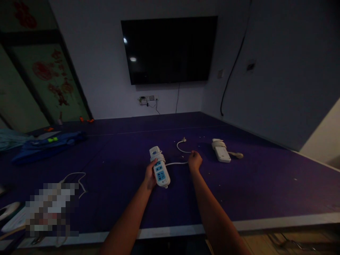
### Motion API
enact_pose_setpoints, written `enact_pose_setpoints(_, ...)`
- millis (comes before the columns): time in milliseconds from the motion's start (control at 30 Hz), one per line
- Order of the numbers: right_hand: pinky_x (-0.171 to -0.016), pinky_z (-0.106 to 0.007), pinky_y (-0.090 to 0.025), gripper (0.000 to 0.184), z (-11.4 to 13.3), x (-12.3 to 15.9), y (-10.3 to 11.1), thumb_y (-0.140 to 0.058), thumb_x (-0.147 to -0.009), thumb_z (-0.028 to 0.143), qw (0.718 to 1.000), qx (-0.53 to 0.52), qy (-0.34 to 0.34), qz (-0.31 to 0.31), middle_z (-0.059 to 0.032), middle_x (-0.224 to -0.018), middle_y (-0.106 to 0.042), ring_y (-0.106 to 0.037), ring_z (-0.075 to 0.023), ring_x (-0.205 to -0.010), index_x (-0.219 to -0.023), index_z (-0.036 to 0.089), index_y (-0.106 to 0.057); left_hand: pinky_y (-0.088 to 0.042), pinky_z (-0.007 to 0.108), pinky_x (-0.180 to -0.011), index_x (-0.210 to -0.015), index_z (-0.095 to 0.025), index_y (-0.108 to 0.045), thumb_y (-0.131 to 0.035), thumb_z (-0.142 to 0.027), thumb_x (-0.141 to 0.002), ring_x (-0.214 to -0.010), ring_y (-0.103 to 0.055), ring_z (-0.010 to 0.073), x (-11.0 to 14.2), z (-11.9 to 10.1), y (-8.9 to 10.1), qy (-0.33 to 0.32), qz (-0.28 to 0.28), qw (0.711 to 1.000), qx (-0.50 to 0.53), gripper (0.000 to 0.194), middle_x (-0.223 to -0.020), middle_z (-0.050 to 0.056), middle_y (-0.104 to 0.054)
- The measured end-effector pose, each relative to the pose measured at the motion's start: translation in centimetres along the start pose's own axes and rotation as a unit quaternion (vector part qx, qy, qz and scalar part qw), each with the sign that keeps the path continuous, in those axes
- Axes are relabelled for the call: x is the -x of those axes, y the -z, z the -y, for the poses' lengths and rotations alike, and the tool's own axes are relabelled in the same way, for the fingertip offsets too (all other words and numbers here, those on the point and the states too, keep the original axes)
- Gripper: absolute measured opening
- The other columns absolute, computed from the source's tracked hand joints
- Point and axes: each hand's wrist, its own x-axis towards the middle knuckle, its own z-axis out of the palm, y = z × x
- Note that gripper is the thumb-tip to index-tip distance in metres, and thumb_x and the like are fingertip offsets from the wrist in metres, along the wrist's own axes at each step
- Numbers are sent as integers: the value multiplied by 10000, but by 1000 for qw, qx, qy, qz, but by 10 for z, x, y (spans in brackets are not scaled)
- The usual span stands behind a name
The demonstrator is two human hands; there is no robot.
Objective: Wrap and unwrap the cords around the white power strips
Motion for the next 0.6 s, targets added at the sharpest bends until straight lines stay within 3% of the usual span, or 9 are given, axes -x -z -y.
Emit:
enact_pose_setpoints(133,-805,-365,-374,386,12,3,7,-414,-837,278,998,22,34,-43,-228,-1065,-609,-554,-288,-969,-1077,55,-618,-456,229,-499,-772,-111,-610,-613,-300,-726,-489,-583,128,-3,-4,3,-13,-5,1000,9,195,-565,21,-623)
enact_pose_setpoints(200,-821,-371,-359,369,26,9,12,-424,-847,299,991,36,102,-79,-202,-1117,-586,-519,-284,-1008,-1087,91,-612,-456,234,-495,-770,-112,-609,-602,-299,-729,-487,-582,132,-3,-8,4,-17,-6,1000,15,192,-559,22,-616)
enact_pose_setpoints(267,-801,-344,-364,352,42,19,17,-380,-883,324,980,29,183,-79,-158,-1023,-621,-532,-248,-948,-1020,120,-632,-460,235,-498,-770,-113,-608,-588,-304,-737,-488,-584,133,-2,-13,5,-24,-9,999,21,195,-562,25,-615)
enact_pose_setpoints(367,-715,-285,-366,441,66,44,23,-302,-922,391,967,15,256,-8,-104,-769,-638,-551,-199,-779,-777,155,-646,-471,229,-513,-801,-128,-610,-568,-318,-752,-497,-590,126,-2,-18,7,-48,-14,998,34,201,-586,17,-628)
enact_pose_setpoints(433,-662,-262,-351,499,78,63,24,-284,-924,435,959,13,274,72,-95,-696,-633,-562,-181,-714,-684,169,-631,-476,226,-516,-811,-132,-608,-563,-315,-754,-499,-593,124,-3,-19,8,-65,-11,997,47,196,-593,15,-633)
enact_pose_setpoints(500,-608,-256,-331,538,85,79,23,-294,-906,502,951,23,257,172,-92,-648,-634,-573,-174,-644,-640,178,-633,-479,222,-516,-805,-130,-605,-568,-312,-750,-502,-596,125,-5,-20,10,-77,-6,995,57,193,-598,18,-637)
enact_pose_setpoints(600,-565,-259,-324,578,86,94,13,-298,-876,569,944,8,174,279,-101,-625,-638,-586,-188,-613,-619,174,-634,-483,216,-525,-800,-137,-601,-588,-315,-738,-508,-601,124,-7,-21,15,-73,6,996,59,189,-606,16,-641)
